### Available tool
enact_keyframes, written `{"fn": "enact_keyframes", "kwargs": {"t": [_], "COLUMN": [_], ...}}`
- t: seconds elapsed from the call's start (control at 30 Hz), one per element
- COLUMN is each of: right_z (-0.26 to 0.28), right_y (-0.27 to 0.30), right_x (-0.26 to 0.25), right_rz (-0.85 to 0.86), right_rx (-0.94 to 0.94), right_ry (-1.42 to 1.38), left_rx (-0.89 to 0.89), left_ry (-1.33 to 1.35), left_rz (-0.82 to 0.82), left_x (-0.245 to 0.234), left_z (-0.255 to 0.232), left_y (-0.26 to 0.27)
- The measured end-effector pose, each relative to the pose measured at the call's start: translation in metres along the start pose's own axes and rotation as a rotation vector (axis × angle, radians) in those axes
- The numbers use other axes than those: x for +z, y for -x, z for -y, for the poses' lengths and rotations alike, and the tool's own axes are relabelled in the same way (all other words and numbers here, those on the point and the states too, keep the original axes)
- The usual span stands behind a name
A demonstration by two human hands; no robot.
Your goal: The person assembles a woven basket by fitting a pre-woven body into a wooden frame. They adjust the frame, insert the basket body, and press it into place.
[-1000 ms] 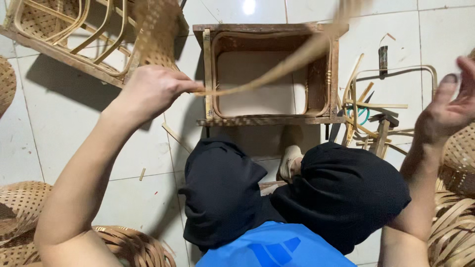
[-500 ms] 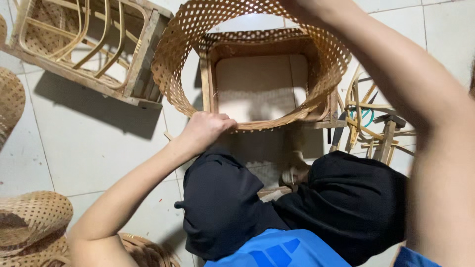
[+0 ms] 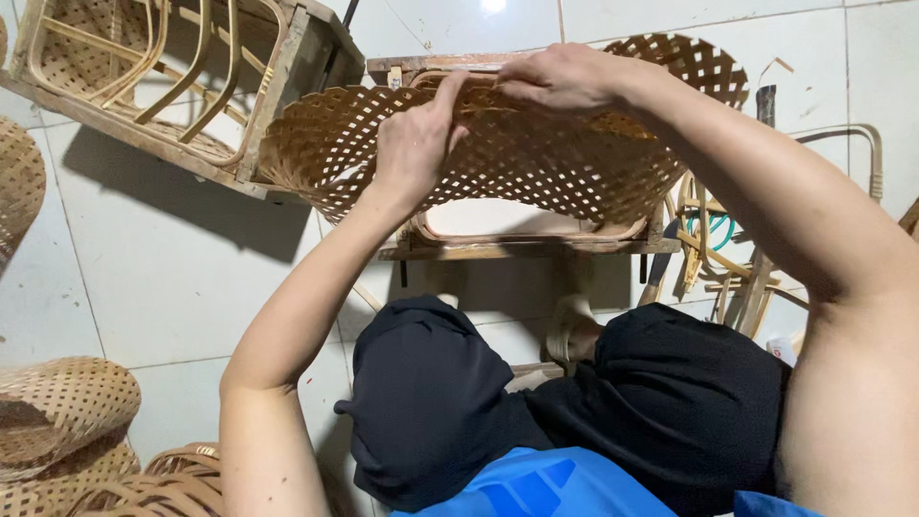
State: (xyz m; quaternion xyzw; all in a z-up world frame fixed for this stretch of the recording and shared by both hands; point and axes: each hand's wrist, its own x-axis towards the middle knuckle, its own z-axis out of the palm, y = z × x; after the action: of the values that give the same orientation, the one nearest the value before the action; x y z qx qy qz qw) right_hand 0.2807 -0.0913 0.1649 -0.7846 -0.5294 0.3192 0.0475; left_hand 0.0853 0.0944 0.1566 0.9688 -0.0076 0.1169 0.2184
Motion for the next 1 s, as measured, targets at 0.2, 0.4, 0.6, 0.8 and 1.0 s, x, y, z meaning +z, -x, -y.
{"fn": "enact_keyframes", "kwargs": {"t": [0.2, 0.4, 0.6, 0.8, 1.0], "right_z": [0.012, 0.002, -0.009, -0.016, -0.003], "right_y": [0.013, 0.004, -0.006, -0.004, 0.001], "right_x": [0.0, 0.014, 0.029, 0.032, 0.041], "right_rz": [0.024, -0.026, -0.088, -0.152, -0.233], "right_rx": [0.065, -0.056, -0.082, -0.095, 0.146], "right_ry": [0.021, 0.283, 0.322, 0.31, 0.091], "left_rx": [0.049, 0.043, 0.015, 0.056, 0.085], "left_ry": [-0.001, 0.008, -0.018, 0.009, -0.034], "left_rz": [-0.074, -0.06, -0.08, -0.123, -0.166], "left_x": [0.011, 0.013, 0.002, 0.007, -0.005], "left_z": [0.011, 0.013, 0.011, 0.019, 0.01], "left_y": [0.001, 0.0, 0.002, 0.003, 0.003]}}
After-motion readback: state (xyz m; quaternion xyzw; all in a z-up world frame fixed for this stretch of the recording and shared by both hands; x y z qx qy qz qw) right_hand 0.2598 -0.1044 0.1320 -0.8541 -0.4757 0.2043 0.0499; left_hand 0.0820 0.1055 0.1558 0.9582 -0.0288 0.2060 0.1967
